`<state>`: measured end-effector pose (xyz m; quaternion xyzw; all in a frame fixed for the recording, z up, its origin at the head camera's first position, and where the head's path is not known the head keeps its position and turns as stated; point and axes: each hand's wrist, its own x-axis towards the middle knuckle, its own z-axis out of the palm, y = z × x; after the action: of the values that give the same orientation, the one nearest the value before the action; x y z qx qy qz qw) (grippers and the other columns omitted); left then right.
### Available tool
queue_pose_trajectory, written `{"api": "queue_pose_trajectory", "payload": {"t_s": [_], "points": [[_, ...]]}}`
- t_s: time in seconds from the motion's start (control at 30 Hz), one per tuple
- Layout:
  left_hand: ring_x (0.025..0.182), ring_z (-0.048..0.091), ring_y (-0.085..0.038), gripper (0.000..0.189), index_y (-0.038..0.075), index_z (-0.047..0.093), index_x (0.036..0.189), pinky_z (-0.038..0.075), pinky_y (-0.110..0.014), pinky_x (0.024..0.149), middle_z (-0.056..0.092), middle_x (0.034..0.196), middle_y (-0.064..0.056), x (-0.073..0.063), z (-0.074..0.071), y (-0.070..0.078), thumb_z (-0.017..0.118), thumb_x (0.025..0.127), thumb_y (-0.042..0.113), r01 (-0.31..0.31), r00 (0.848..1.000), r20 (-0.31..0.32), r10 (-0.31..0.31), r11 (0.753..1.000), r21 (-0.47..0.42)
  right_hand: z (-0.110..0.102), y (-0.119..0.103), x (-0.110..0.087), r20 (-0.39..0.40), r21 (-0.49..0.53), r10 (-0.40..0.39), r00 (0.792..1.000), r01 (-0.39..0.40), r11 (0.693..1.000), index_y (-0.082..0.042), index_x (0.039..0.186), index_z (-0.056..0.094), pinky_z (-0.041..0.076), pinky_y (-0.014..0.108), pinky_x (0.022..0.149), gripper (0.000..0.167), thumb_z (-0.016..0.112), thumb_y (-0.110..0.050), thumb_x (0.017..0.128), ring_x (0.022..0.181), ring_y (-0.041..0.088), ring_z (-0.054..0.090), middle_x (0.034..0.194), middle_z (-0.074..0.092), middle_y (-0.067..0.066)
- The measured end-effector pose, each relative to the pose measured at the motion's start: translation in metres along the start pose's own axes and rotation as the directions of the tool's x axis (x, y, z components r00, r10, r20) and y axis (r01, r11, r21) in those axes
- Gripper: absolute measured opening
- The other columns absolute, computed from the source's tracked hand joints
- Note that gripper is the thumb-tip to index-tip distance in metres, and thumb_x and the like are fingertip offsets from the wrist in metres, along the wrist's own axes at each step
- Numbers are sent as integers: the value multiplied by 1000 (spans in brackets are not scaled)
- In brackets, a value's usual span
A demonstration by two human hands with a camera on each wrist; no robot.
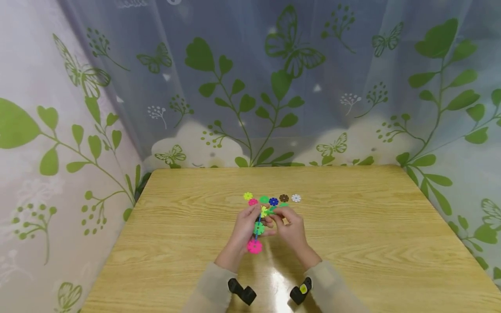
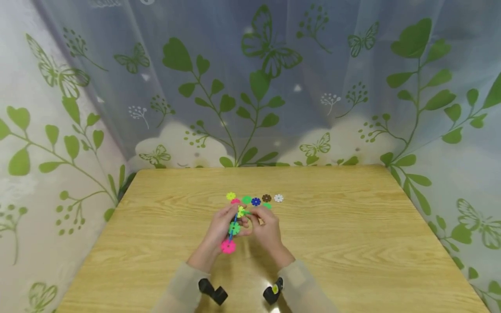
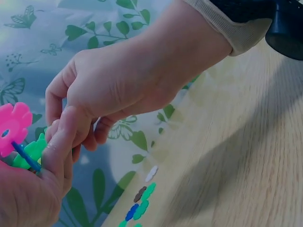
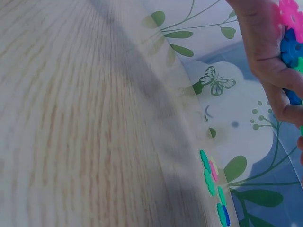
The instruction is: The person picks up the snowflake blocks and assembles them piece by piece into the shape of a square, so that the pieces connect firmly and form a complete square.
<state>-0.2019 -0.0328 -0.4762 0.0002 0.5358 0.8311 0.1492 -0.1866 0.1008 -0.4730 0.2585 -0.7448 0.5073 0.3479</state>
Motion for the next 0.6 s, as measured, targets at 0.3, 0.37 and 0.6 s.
{"api": "queue_pose_trajectory", "payload": {"t_s": [0.3,0.37,0.6], "points": [[68,63,-18,40,-3,52,122,59,-41,67,61,75,-10,2,-2,-2,41,101,29,23,999,30,-23,999,-27,-2,2,3,0,-42,-31,1000,31,999,9,76,62,58,33,61,22,67,27,63,64,32,61,73,63,20],[69,63,-17,41,-3,50,123,59,-41,68,62,76,-9,3,-2,-2,40,101,30,33,998,46,-31,999,-38,-3,3,5,6,-37,-11,1000,12,999,10,78,62,58,33,60,23,67,27,64,65,32,61,73,63,20],[71,63,-21,39,2,49,126,59,-42,67,60,84,-15,3,-4,1,37,102,30,85,994,81,-79,994,-73,-6,4,6,58,-12,44,997,-44,999,10,80,63,55,41,52,20,68,24,66,60,33,57,73,63,22]]}}
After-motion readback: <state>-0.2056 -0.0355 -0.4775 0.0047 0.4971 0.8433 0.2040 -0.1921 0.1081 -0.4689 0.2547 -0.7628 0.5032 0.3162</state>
